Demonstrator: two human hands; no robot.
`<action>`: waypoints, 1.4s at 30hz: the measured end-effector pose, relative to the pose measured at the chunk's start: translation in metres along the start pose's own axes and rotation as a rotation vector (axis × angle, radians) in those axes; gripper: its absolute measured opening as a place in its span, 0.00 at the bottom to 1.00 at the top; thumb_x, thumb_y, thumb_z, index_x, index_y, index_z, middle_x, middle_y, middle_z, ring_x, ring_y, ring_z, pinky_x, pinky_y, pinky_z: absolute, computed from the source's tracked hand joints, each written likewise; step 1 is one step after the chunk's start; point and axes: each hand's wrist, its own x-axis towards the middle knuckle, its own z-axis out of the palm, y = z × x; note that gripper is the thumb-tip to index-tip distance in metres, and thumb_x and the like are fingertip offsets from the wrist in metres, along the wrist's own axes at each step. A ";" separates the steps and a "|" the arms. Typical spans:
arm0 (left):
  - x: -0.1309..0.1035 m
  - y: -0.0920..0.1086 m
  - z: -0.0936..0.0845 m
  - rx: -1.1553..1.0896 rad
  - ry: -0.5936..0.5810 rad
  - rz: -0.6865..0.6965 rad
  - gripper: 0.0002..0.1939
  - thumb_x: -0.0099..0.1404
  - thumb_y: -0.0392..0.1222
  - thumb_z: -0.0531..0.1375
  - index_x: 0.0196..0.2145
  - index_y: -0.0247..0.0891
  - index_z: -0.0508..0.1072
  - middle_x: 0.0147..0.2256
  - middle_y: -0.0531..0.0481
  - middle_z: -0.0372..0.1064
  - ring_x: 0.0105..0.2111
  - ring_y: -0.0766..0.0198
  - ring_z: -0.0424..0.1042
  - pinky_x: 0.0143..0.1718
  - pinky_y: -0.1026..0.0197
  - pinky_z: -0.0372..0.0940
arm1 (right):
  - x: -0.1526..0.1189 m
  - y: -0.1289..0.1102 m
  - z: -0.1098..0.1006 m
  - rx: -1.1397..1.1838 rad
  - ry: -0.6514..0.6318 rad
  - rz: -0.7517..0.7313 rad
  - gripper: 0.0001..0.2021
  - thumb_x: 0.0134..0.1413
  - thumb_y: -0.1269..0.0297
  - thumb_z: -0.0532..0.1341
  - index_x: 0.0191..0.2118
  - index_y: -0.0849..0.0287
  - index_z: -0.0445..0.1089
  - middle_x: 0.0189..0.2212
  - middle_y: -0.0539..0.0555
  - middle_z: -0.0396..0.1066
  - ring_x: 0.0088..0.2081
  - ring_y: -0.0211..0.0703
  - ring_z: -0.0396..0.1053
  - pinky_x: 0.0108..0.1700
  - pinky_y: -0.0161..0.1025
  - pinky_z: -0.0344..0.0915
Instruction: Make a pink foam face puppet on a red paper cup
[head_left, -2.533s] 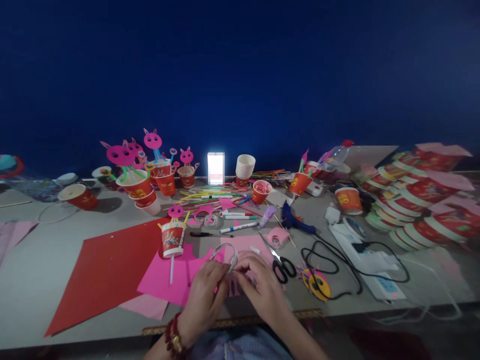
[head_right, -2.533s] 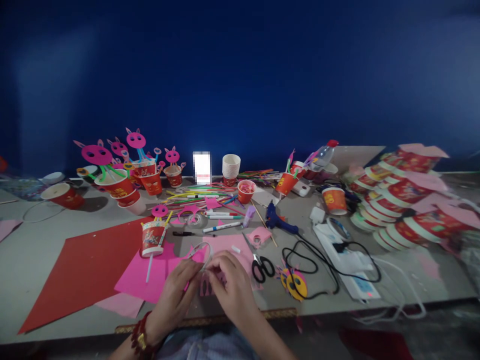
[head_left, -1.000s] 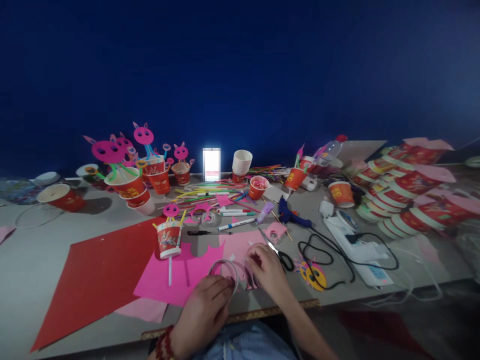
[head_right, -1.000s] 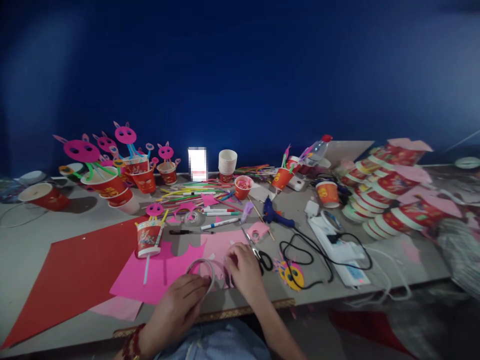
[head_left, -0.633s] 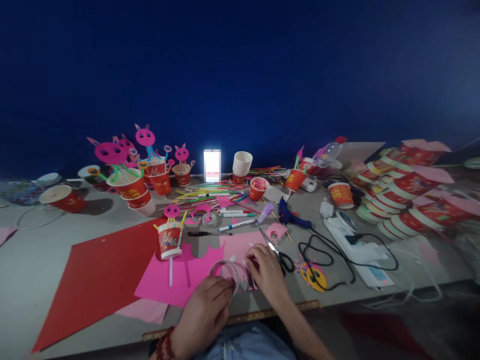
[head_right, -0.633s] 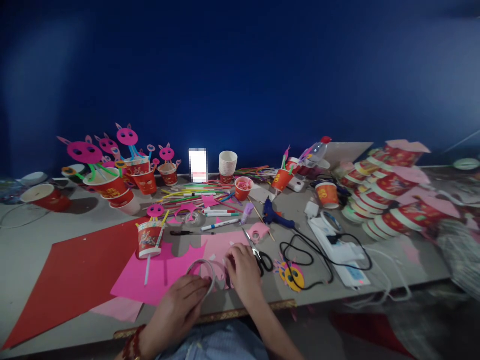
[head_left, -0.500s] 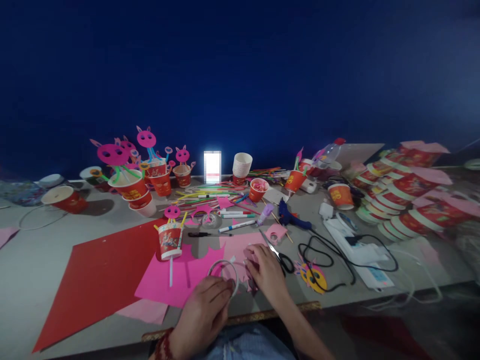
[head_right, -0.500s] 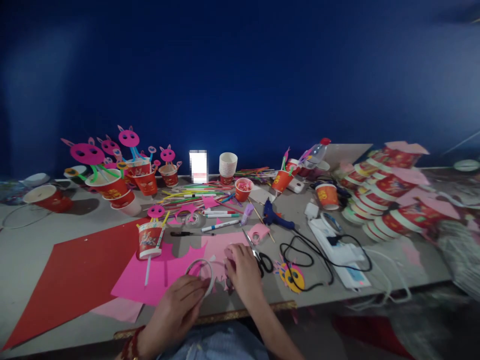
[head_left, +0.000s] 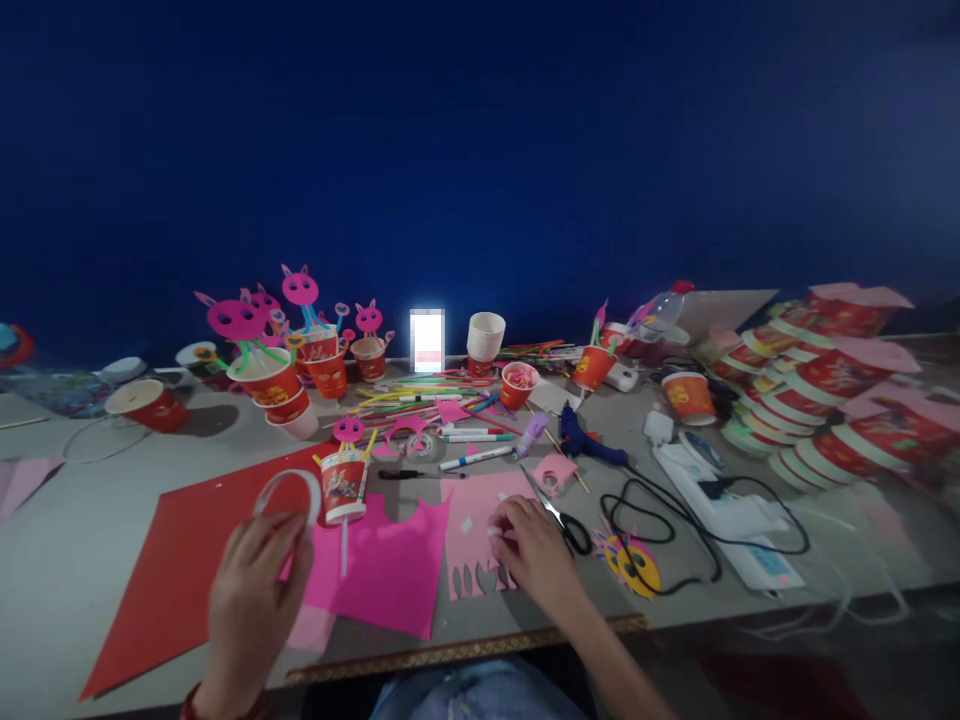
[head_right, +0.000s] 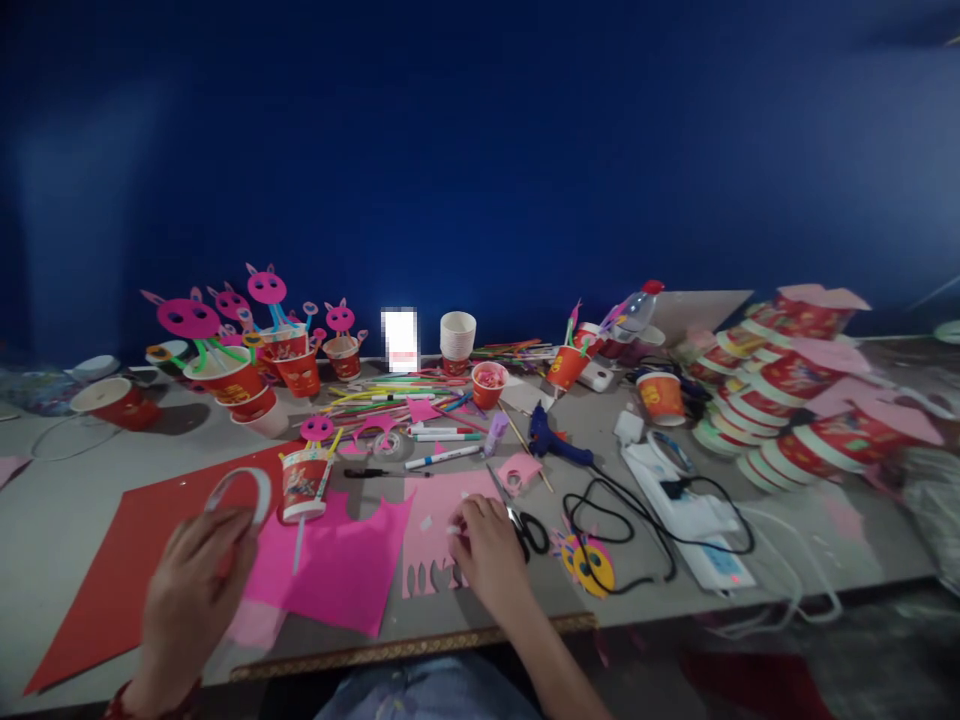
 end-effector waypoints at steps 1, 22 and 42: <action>-0.001 -0.014 0.000 0.075 -0.011 -0.031 0.08 0.67 0.41 0.56 0.42 0.39 0.72 0.40 0.40 0.73 0.41 0.48 0.71 0.46 0.45 0.66 | 0.000 0.000 0.000 0.010 -0.001 0.007 0.08 0.51 0.78 0.59 0.33 0.56 0.65 0.34 0.53 0.71 0.39 0.50 0.67 0.44 0.46 0.62; 0.016 0.141 0.045 -1.115 -0.643 -0.402 0.12 0.71 0.45 0.54 0.31 0.38 0.69 0.28 0.51 0.70 0.30 0.63 0.70 0.33 0.63 0.66 | -0.012 -0.044 0.004 1.119 -0.136 0.206 0.17 0.49 0.51 0.69 0.35 0.57 0.67 0.27 0.46 0.65 0.27 0.37 0.62 0.30 0.33 0.60; 0.004 0.141 0.052 -1.210 -0.508 -0.541 0.13 0.70 0.46 0.56 0.30 0.38 0.66 0.26 0.55 0.61 0.27 0.67 0.60 0.28 0.66 0.56 | -0.009 -0.045 -0.003 1.003 -0.118 0.160 0.15 0.59 0.54 0.61 0.27 0.58 0.63 0.23 0.46 0.58 0.26 0.37 0.57 0.30 0.34 0.55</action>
